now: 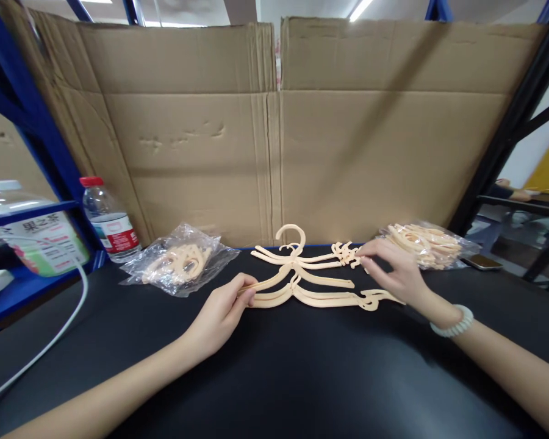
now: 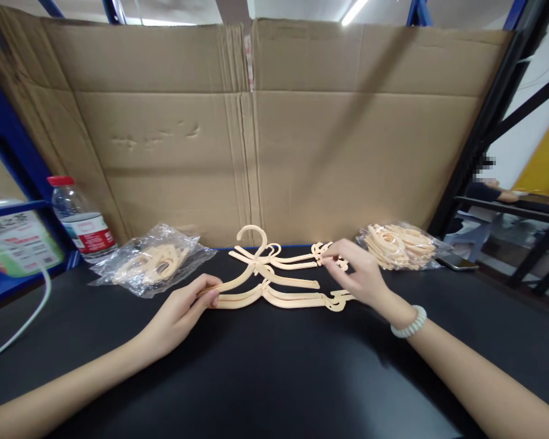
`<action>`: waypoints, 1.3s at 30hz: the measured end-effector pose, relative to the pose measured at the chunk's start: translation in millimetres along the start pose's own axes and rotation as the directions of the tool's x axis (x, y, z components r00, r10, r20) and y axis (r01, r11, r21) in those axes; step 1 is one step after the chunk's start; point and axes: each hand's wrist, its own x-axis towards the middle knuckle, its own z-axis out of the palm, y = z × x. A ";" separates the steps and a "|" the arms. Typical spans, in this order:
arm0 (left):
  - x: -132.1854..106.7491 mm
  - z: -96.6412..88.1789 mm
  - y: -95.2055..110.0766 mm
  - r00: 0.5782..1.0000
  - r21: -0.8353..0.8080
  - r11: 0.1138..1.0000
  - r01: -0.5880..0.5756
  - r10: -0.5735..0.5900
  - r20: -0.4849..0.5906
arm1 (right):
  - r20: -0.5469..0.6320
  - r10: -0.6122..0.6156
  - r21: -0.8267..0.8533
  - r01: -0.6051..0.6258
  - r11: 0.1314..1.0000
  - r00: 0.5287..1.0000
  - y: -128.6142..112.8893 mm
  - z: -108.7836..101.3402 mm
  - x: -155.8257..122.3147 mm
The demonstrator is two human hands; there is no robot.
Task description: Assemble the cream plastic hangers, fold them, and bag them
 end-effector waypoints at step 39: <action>-0.4 2.9 3.9 0.999 -0.012 1.000 0.011 -0.012 -0.043 | 0.004 0.605 0.417 -0.552 0.723 0.796 28.8 -3.8 0.3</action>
